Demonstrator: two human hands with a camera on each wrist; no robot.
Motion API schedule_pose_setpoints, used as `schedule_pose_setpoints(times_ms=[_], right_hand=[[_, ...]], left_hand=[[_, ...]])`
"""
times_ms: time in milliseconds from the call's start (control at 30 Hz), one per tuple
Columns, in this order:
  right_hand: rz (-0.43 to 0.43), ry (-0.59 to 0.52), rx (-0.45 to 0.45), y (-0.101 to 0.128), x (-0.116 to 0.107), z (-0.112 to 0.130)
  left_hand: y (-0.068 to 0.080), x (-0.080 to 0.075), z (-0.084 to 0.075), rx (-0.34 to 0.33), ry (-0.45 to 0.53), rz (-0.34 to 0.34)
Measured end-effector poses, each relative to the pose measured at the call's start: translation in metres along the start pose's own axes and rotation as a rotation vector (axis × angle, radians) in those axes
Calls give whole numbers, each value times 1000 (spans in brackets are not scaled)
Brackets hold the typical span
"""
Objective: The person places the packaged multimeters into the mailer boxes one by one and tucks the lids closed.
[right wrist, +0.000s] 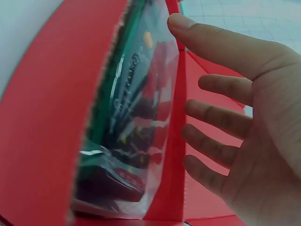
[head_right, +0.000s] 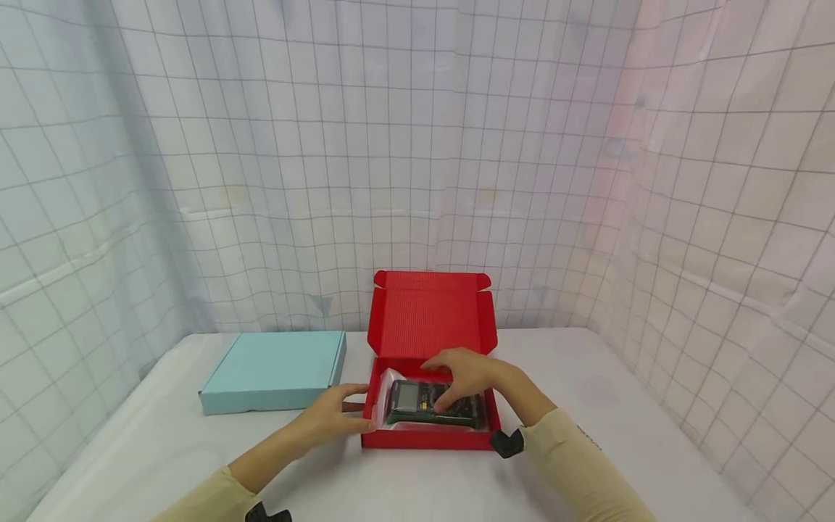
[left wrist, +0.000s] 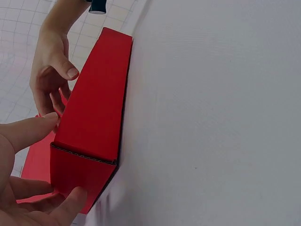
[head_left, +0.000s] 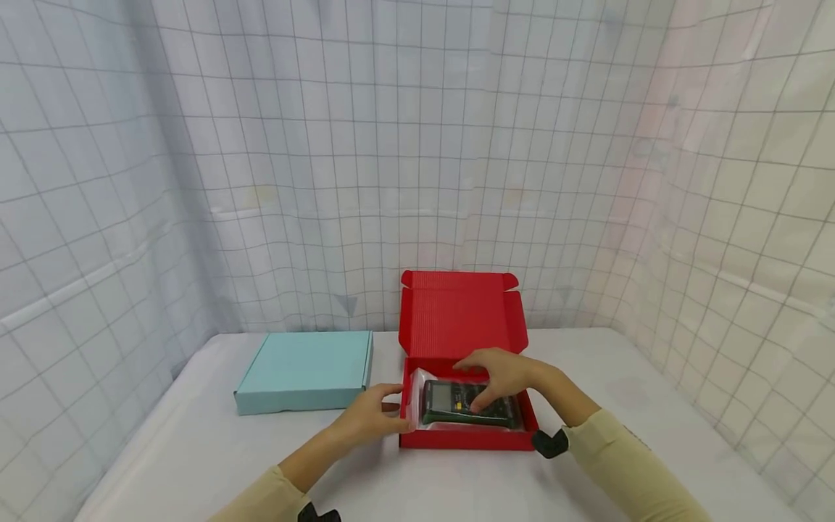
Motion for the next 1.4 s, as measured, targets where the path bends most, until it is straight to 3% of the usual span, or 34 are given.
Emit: schedule_pose_setpoints(times_ms=[433, 667, 867, 1100, 1400], right_hand=[[-45, -55, -50, 5, -26, 1], [-94, -97, -54, 9, -47, 2], [-116, -113, -33, 15, -58, 1], [-167, -174, -2, 22, -69, -11], [-285, -247, 22, 31, -83, -36]], left_hand=[[-16, -27, -13, 47, -36, -113], [-34, -44, -12, 93, 23, -169], [-42, -53, -8, 98, 69, -182], [-50, -60, -8, 148, 82, -208], [-68, -68, -10, 125, 68, -262]])
Point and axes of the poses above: each hand's wrist, its own y-axis away from the middle knuckle, its own x-axis out of the palm, z = x × y, the point moved 1 cm from there along -y, towards the middle knuckle, and after that the axes turned 9 degrees about -y, right-handed, at the moved point
